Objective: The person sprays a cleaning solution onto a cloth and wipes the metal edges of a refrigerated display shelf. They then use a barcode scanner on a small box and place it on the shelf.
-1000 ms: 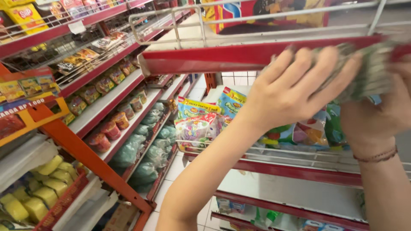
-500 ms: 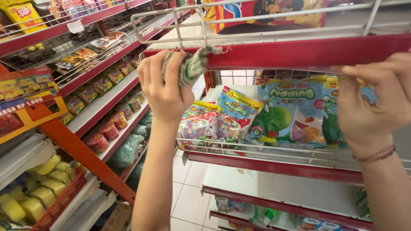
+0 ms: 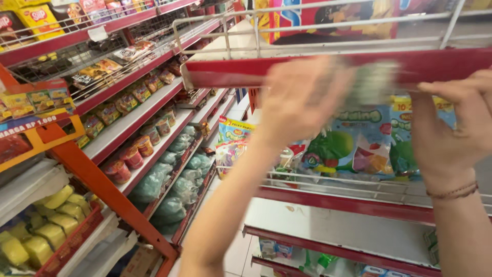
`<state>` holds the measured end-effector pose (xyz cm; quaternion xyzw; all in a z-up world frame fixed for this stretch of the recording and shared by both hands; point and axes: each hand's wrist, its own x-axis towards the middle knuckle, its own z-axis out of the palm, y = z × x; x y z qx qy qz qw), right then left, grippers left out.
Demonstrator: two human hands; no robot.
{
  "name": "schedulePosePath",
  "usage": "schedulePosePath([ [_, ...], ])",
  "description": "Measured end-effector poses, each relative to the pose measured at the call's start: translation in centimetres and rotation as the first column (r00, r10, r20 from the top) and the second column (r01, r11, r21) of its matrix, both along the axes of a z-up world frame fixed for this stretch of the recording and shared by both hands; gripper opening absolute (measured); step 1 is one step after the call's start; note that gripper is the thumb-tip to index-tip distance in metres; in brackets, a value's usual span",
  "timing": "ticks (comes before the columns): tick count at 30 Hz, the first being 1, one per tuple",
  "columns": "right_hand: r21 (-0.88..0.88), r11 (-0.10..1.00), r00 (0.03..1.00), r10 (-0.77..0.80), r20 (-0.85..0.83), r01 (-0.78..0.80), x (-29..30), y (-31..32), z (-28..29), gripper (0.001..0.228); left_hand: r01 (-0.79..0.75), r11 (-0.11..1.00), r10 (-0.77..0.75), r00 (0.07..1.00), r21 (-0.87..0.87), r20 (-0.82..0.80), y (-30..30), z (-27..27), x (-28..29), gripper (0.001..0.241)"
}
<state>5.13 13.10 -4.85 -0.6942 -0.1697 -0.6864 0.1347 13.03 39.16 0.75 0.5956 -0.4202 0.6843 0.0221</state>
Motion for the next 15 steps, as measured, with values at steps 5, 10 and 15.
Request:
schedulePosePath([
  [5, 0.029, 0.999, 0.999, -0.044, -0.003, 0.044, -1.1, 1.1, 1.1, 0.015, -0.063, 0.974, 0.04, 0.993, -0.216, -0.11, 8.0, 0.1, 1.9, 0.047],
  [10, -0.023, 0.983, 0.983, -0.184, 0.026, 0.185, -2.0, 2.5, 3.6, 0.014, 0.041, 0.986, -0.064, 0.988, -0.161, -0.138, 2.4, 0.3, -0.2, 0.046],
  [15, -0.062, 0.976, 0.978, -0.209, -0.023, 0.207, -3.5, 1.2, 4.6, 0.028, 0.149, 0.976, -0.164, 0.983, -0.16, -0.088, -7.6, 0.4, -2.9, 0.044],
])
